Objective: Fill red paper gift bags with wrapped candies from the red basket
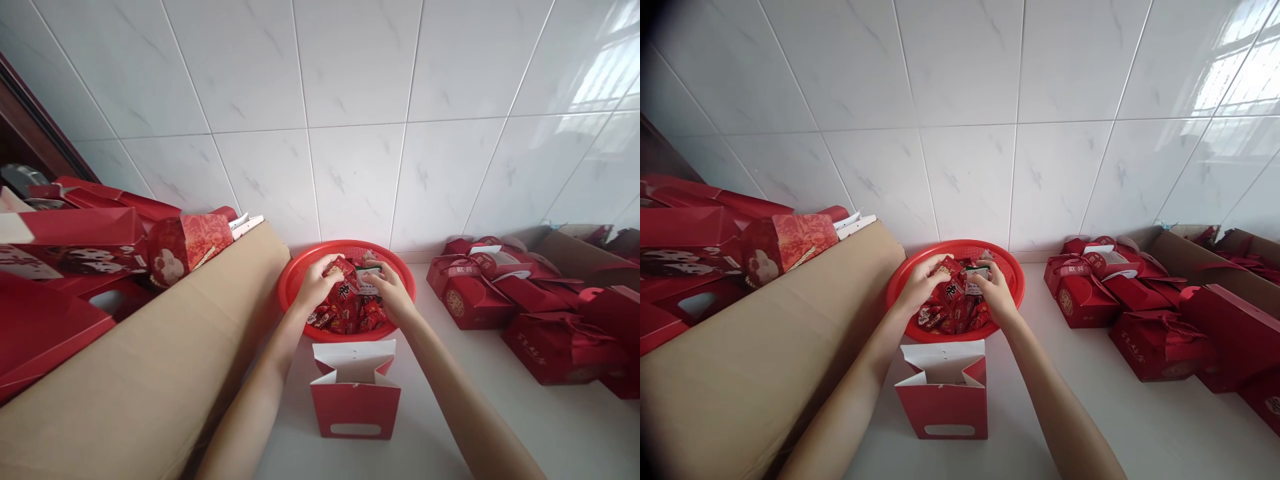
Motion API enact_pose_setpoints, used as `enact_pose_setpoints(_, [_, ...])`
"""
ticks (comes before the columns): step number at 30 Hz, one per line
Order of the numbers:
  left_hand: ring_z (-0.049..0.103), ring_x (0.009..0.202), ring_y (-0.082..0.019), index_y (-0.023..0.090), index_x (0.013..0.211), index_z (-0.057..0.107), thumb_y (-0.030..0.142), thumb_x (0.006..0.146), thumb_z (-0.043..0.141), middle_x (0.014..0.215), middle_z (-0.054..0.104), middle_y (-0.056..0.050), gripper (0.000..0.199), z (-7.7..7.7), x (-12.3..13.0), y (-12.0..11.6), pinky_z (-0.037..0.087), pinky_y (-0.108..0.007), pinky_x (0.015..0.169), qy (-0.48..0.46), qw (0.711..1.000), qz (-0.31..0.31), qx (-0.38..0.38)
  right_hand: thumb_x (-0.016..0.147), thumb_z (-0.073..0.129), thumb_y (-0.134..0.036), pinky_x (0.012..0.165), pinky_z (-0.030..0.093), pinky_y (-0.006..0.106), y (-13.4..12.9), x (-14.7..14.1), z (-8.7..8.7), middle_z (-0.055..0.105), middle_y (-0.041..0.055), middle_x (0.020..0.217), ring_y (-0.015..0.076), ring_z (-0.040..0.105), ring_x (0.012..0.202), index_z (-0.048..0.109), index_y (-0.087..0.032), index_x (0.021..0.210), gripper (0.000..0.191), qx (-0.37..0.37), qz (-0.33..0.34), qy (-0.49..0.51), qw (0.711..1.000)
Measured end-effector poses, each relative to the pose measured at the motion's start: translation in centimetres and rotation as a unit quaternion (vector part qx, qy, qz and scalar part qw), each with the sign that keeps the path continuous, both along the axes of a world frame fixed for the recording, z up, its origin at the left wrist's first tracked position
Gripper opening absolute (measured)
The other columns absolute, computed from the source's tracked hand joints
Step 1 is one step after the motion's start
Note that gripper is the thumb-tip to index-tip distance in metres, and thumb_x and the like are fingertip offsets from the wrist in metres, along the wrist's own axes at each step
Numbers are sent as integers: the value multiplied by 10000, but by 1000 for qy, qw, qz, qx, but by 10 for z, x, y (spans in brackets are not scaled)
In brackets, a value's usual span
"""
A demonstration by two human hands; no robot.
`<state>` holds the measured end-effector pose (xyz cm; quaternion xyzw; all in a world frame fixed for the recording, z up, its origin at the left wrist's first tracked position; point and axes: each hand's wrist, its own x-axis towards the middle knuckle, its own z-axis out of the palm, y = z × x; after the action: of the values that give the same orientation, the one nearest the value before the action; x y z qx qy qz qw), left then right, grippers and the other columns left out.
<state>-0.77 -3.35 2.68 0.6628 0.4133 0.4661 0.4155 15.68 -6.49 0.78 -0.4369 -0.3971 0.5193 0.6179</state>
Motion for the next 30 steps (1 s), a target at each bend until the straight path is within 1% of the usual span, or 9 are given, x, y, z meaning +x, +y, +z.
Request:
enact_pose_setpoints(4, [546,1316,-270,221,1260,647,240,769,645,1370,638,-62,491,-4,-1,3,466,-350,1065,0,1000,15,-9,585,757,-288,707,486,325,0,0,0,670,-19,774,201,631,761,659,-250,965,395,-4,7,-12,1000])
enact_pose_setpoints(7, [467,1400,-277,223,1335,600,256,789,672,1485,545,-83,552,-7,-2,5,393,-378,1140,4,1000,29,-12,595,792,-326,768,481,342,-1,1,1,681,-7,816,209,638,812,652,-238,998,435,-7,18,-39,999])
enact_pose_setpoints(11, [497,1371,-286,190,1343,595,269,808,662,1462,564,-109,545,-11,-3,9,384,-405,1145,33,999,4,9,614,819,-367,799,481,340,-1,4,1,662,-12,844,199,629,852,640,-234,1092,528,-9,41,-77,996])
enact_pose_setpoints(14, [547,1317,-280,203,1321,615,266,806,659,1405,613,-90,521,-12,-3,10,413,-402,1121,40,998,-30,23,623,820,-363,742,497,327,-1,5,-1,600,-49,740,178,614,761,617,-244,1168,594,-1,79,-87,993])
enact_pose_setpoints(17, [511,1358,-279,205,1334,605,248,801,660,1429,596,-85,537,-11,-3,9,397,-402,1140,47,998,-24,15,635,803,-328,705,510,328,-1,6,-4,528,-82,651,156,580,656,599,-265,1238,639,19,96,-91,991])
enact_pose_setpoints(19, [473,1394,-276,201,1350,592,241,804,654,1458,573,-86,550,-11,-2,8,387,-395,1151,49,999,-10,9,648,788,-316,697,516,329,-1,6,-5,519,-83,645,148,565,630,614,-276,1236,614,26,86,-95,991])
enact_pose_setpoints(22, [481,1388,-277,193,1367,585,241,809,647,1467,563,-90,564,-10,-2,7,394,-394,1147,42,999,-10,0,663,778,-334,698,517,325,0,5,-6,586,-52,705,161,595,674,657,-272,1162,518,22,49,-88,995])
enact_pose_setpoints(26, [497,1371,-284,202,1347,620,233,778,673,1443,589,-79,572,-11,-3,7,391,-409,1152,54,998,-45,-6,685,757,-370,703,532,333,1,3,-6,683,-10,810,187,642,723,662,-260,1120,459,18,13,-52,998])
enact_pose_setpoints(30, [499,1369,-291,219,1342,634,231,765,678,1451,584,-68,579,-12,-4,8,411,-420,1137,39,996,-74,-32,687,739,-363,687,531,329,1,3,-5,693,-10,807,182,635,704,672,-255,1097,430,21,3,-61,998])
